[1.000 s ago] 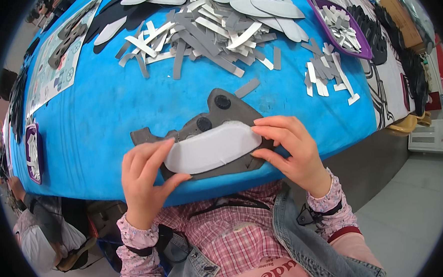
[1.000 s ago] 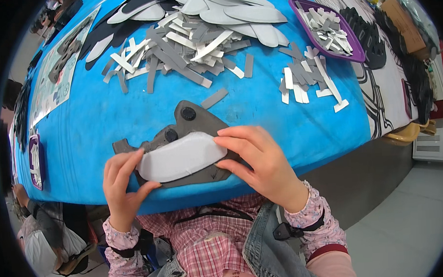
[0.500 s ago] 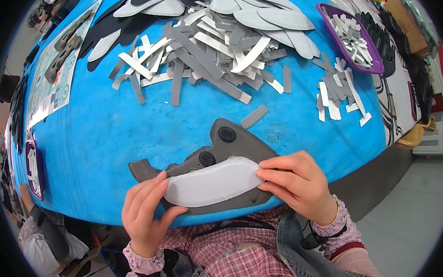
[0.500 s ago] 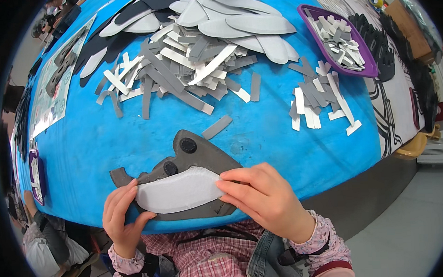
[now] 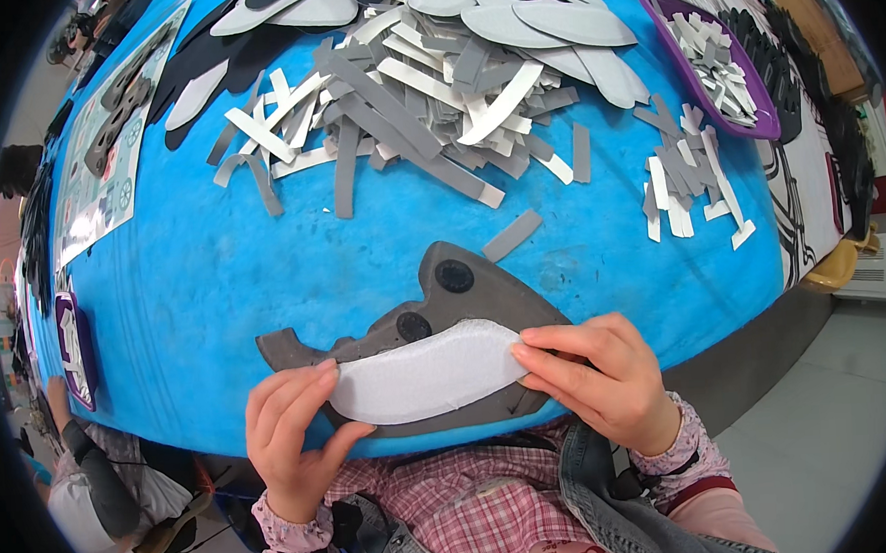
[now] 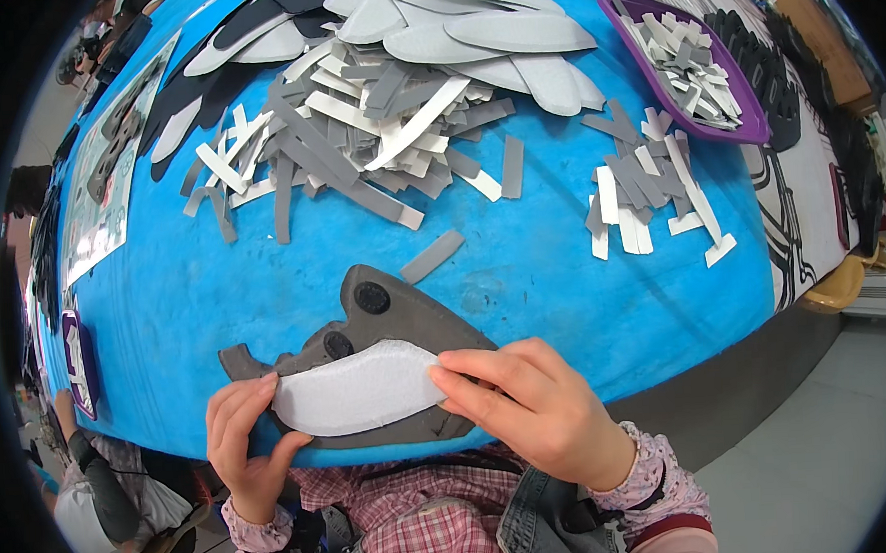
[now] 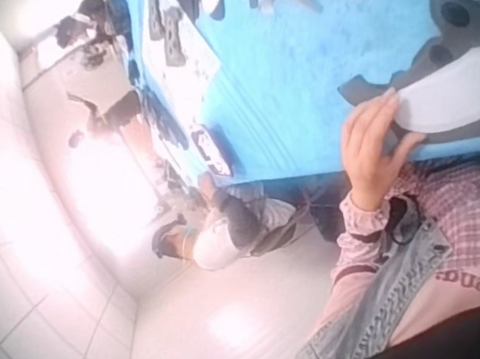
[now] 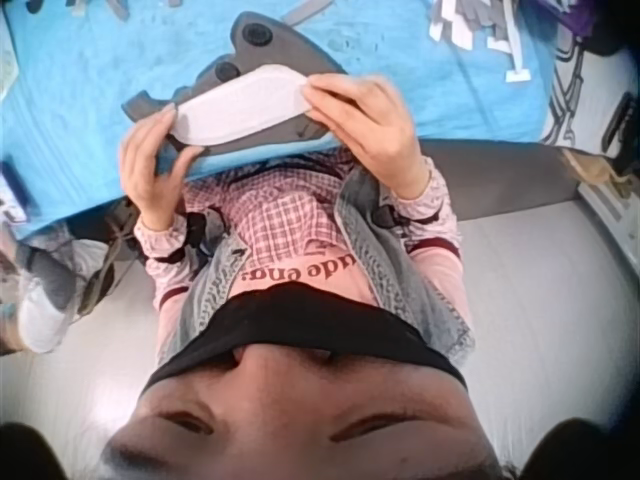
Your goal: The recorder is assembling shoe upper components by placing material pieces onto a larger base component and aligning them.
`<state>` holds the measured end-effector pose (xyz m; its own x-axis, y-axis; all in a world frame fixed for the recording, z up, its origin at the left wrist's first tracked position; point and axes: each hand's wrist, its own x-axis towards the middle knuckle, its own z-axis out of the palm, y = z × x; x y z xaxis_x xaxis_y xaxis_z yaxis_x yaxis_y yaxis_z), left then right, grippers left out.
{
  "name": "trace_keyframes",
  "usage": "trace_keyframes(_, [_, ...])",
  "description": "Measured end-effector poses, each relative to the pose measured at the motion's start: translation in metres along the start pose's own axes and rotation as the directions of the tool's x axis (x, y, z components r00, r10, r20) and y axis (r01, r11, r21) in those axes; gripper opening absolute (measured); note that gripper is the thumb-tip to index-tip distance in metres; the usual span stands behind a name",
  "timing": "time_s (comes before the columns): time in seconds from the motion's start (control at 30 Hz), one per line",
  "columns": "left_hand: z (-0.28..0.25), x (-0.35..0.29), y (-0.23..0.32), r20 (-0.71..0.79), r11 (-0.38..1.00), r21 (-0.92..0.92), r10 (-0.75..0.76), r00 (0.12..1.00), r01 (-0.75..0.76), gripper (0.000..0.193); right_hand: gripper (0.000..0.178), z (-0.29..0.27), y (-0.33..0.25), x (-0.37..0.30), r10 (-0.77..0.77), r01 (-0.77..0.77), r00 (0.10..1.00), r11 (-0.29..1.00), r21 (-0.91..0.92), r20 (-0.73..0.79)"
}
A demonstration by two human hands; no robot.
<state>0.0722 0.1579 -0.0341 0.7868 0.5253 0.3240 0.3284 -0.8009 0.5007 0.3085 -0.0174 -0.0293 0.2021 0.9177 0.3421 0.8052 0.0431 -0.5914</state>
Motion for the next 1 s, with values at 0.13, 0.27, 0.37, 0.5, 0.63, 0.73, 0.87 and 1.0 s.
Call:
trace_keyframes(0.13, [-0.0009,-0.0025,-0.0011,-0.007,1.0,-0.017,0.004,1.0,-0.004,0.061,0.039,-0.0004,-0.0001,0.0007,-0.028,0.029,1.0,0.999,-0.029,0.012])
trace_keyframes(0.27, [0.0006,-0.0022,-0.0021,-0.013,1.0,-0.021,0.012,1.0,-0.012,0.06,0.039,0.0006,0.0013,0.0003,-0.032,0.033,0.999,0.999,-0.029,0.01])
trace_keyframes(0.37, [0.0013,-0.001,-0.0023,-0.015,1.0,-0.021,0.012,1.0,-0.012,0.06,0.039,0.0015,0.0003,0.0005,-0.014,0.013,1.0,0.999,-0.029,-0.021])
trace_keyframes(0.5, [-0.0026,-0.0019,-0.0008,-0.016,1.0,-0.013,0.006,1.0,-0.007,0.059,0.04,0.002,-0.0003,0.0022,-0.032,0.031,0.999,0.999,-0.032,-0.016])
trace_keyframes(0.63, [-0.0012,-0.0005,-0.0035,-0.012,1.0,-0.014,-0.006,1.0,0.005,0.058,0.042,0.0008,-0.0006,0.0019,-0.05,0.051,0.999,0.996,-0.067,0.016])
trace_keyframes(0.73, [-0.0011,0.0007,-0.0033,-0.022,0.999,-0.037,0.011,1.0,-0.012,0.057,0.042,-0.0024,-0.0067,-0.0005,-0.043,0.049,0.997,0.993,-0.104,0.064])
trace_keyframes(0.87, [-0.0005,0.0014,-0.0029,-0.042,0.996,-0.079,0.028,0.999,-0.032,0.056,0.041,-0.0045,-0.0057,-0.0023,-0.041,0.055,0.995,0.985,-0.161,0.09])
trace_keyframes(1.0, [-0.0005,-0.0012,-0.0031,-0.039,0.996,-0.084,0.02,0.999,-0.024,0.056,0.042,-0.0039,-0.0053,-0.0021,-0.047,0.063,0.994,0.985,-0.16,0.1])
